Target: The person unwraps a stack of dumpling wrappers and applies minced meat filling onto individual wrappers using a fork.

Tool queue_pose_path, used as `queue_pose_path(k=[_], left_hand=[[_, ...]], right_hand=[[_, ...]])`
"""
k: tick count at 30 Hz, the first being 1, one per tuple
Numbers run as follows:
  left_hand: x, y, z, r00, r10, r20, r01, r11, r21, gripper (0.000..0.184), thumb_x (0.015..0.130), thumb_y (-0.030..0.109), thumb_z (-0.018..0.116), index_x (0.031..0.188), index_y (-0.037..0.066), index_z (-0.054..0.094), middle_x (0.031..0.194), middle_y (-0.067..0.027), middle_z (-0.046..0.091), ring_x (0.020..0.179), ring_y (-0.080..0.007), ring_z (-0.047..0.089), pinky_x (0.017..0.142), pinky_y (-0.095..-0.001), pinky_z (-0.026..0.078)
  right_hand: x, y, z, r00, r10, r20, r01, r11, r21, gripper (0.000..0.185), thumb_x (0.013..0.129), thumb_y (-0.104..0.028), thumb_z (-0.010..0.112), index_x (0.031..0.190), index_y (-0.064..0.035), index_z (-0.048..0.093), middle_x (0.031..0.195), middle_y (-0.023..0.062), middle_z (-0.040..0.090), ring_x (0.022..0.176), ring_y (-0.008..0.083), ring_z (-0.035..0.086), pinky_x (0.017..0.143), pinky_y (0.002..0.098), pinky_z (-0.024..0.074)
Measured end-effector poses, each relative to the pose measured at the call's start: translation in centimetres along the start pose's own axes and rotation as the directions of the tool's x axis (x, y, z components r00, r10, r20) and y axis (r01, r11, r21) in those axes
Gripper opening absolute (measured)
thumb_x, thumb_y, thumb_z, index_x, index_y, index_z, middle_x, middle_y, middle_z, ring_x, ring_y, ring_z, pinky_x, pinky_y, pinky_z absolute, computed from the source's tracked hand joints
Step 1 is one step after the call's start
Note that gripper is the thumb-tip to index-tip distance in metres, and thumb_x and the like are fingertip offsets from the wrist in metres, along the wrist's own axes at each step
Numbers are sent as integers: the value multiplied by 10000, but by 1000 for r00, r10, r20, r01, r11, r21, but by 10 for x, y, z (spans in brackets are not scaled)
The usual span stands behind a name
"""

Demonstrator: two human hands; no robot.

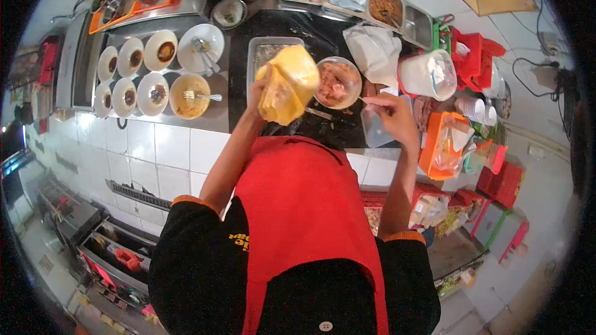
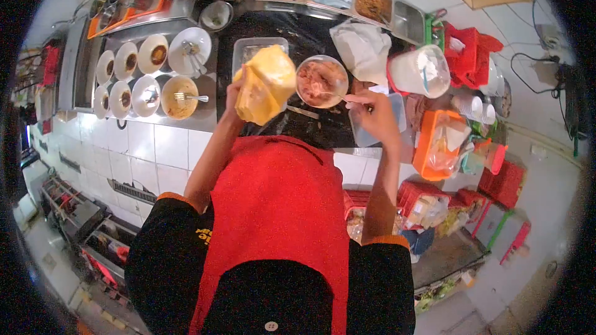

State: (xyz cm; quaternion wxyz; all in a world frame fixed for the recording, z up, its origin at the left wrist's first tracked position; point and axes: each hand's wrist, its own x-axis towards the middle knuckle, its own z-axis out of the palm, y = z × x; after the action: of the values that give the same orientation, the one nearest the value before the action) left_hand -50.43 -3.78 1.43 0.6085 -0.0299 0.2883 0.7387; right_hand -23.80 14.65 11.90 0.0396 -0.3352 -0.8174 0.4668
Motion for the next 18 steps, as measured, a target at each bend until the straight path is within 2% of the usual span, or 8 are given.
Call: queue_pose_path(k=[4,6,9,11,13,14,16,18], left_hand=[[4,-11,24,994,-81,76,84,996,-35,575,999,454,463,1342,-8,469,1211,-148,625,1020,-248,669,872,-381,558],[3,-16,36,987,-112,115,114,993,-16,579,1002,447,457,1356,-12,452,1220,-151,620,1027,-248,667,886,-384,555],[-3,-16,46,986,-95,136,98,995,-10,582,1006,443,450,1367,-14,439,1238,-154,610,1056,-255,655,911,-395,544],[-5,-11,52,989,-64,136,65,998,1,584,1005,449,453,1365,-10,442,1240,-154,608,1063,-256,652,916,-398,541],[-8,-5,52,993,-20,112,34,991,-129,569,999,437,477,1362,0,448,1225,-147,614,1049,-249,655,903,-393,543],[-9,-4,49,993,-20,113,34,991,-126,569,999,437,477,1362,0,448,1225,-147,614,1049,-249,655,903,-393,543],[-5,-2,34,997,30,68,-36,996,82,543,992,409,513,1353,8,461,1211,-135,618,1038,-240,654,899,-379,540],[-3,-7,21,998,34,45,-41,982,184,519,984,373,538,1342,3,472,1200,-128,618,1025,-232,654,889,-366,539]], right_hand=[[0,-47,3,985,-127,-120,140,985,98,377,820,132,565,1104,-62,720,925,57,670,783,119,599,690,223,461],[8,-60,20,978,-96,-185,123,982,141,346,828,140,562,1071,-44,727,933,67,676,784,113,599,691,224,464],[25,-30,46,904,-160,-395,253,948,195,318,801,154,594,1001,-37,751,887,73,672,700,96,556,620,216,429],[23,-22,45,901,-174,-398,269,942,198,291,827,138,576,1009,-19,740,905,72,676,726,101,571,644,214,439],[19,-22,38,900,-184,-396,283,936,209,267,853,122,559,1017,-1,729,923,72,679,751,106,586,668,211,449],[16,-22,30,929,-116,-352,223,933,283,299,836,139,556,1014,-18,738,896,70,669,697,92,550,619,212,419],[12,-37,19,949,-48,-311,162,922,352,332,819,157,553,1011,-34,746,868,69,658,643,79,513,570,213,389],[4,-58,9,988,-66,-138,116,909,400,265,901,88,553,1081,-19,715,878,70,678,636,83,545,580,224,433]])
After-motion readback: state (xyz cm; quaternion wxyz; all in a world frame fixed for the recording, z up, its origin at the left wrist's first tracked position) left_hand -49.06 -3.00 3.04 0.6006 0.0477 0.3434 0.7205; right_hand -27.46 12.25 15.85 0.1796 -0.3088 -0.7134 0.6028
